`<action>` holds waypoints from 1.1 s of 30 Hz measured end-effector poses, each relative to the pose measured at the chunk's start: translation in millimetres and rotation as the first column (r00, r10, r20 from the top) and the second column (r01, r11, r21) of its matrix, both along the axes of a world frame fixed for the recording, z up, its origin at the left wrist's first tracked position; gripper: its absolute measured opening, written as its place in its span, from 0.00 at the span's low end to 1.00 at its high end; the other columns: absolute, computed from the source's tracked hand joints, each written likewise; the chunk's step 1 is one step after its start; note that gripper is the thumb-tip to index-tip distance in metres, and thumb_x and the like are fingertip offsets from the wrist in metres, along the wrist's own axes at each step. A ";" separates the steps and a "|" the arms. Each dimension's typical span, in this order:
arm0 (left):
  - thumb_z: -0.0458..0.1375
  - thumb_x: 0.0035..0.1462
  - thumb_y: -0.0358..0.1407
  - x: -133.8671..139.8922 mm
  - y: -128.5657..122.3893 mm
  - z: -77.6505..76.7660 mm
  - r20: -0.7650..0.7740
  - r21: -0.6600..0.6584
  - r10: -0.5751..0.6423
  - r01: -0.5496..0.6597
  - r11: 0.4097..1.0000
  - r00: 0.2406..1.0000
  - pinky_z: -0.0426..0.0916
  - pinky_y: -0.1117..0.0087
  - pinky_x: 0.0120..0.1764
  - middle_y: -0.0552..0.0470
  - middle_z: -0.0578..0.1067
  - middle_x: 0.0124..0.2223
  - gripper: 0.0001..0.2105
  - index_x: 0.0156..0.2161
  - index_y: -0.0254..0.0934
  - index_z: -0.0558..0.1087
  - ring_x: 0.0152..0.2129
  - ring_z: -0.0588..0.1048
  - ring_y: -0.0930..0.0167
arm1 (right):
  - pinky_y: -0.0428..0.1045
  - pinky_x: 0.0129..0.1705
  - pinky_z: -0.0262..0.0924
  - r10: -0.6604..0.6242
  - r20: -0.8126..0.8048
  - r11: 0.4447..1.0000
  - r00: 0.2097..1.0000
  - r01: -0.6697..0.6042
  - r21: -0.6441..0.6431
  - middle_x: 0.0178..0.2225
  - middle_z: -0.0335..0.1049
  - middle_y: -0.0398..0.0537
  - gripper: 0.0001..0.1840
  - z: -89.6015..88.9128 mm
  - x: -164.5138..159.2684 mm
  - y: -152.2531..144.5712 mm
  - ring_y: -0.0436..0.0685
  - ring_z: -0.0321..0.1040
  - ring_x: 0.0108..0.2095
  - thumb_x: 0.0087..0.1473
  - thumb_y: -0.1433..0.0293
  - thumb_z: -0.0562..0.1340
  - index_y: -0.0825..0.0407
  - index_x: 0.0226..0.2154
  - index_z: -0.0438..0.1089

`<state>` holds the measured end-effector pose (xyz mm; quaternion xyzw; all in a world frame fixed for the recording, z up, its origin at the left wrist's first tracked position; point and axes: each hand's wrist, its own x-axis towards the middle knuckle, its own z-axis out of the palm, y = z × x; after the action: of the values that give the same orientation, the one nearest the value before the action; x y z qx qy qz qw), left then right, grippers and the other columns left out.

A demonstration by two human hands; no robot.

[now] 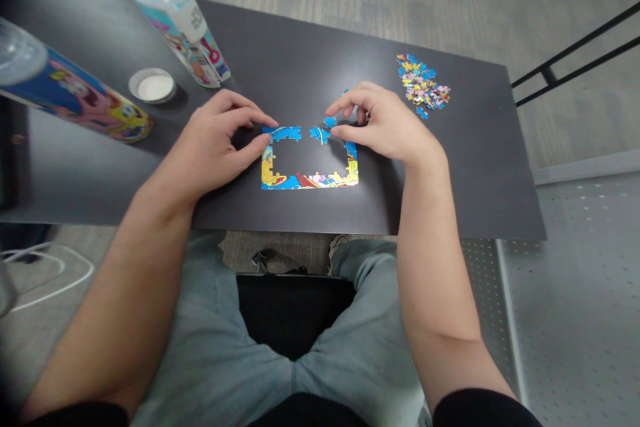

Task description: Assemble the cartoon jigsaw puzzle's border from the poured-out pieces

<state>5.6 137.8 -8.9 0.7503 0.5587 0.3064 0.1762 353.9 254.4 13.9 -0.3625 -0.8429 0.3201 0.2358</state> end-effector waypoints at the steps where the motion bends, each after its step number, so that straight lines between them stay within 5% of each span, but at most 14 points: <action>1: 0.69 0.75 0.39 -0.3 0.2 -0.2 0.001 0.002 0.001 -0.001 1.000 1.000 0.83 0.44 0.64 0.41 0.85 0.64 0.13 0.59 0.47 0.92 0.56 0.85 0.51 | 0.64 0.50 0.75 0.010 0.007 1.000 1.000 -0.010 -0.001 0.48 0.82 0.51 0.22 -1.2 0.5 0.2 0.63 0.72 0.41 0.62 0.53 0.89 0.40 0.54 0.94; 10: 0.71 0.76 0.44 -2.1 0.9 0.1 0.020 0.013 -0.011 0.011 1.000 1.000 0.85 0.45 0.63 0.42 0.86 0.63 0.13 0.59 0.48 0.92 0.52 0.86 0.54 | 0.64 0.58 0.75 0.084 0.100 0.996 0.991 -0.086 0.022 0.47 0.78 0.49 0.23 -7.0 -12.1 -0.8 0.66 0.72 0.48 0.66 0.51 0.86 0.39 0.59 0.94; 17: 0.71 0.76 0.45 -2.5 1.4 0.2 0.018 0.006 -0.012 0.012 1.000 1.000 0.85 0.45 0.62 0.42 0.86 0.63 0.13 0.58 0.48 0.92 0.53 0.86 0.53 | 0.65 0.58 0.77 -0.009 0.065 0.999 0.998 0.006 0.037 0.48 0.80 0.52 0.22 -1.4 -24.1 -7.8 0.66 0.75 0.48 0.61 0.52 0.90 0.45 0.50 0.91; 33: 0.71 0.76 0.47 -0.6 0.3 2.8 0.035 -0.014 -0.001 0.001 1.000 0.999 0.84 0.43 0.64 0.42 0.86 0.62 0.12 0.58 0.50 0.92 0.54 0.86 0.51 | 0.65 0.54 0.77 0.011 0.067 1.000 0.998 -0.011 0.004 0.45 0.78 0.51 0.16 0.0 -36.2 -11.5 0.67 0.77 0.47 0.64 0.56 0.89 0.44 0.45 0.89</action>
<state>5.0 138.0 -6.0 0.7439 0.5572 0.3154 0.1915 317.7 242.9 14.0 -0.3679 -0.8530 0.3072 0.2066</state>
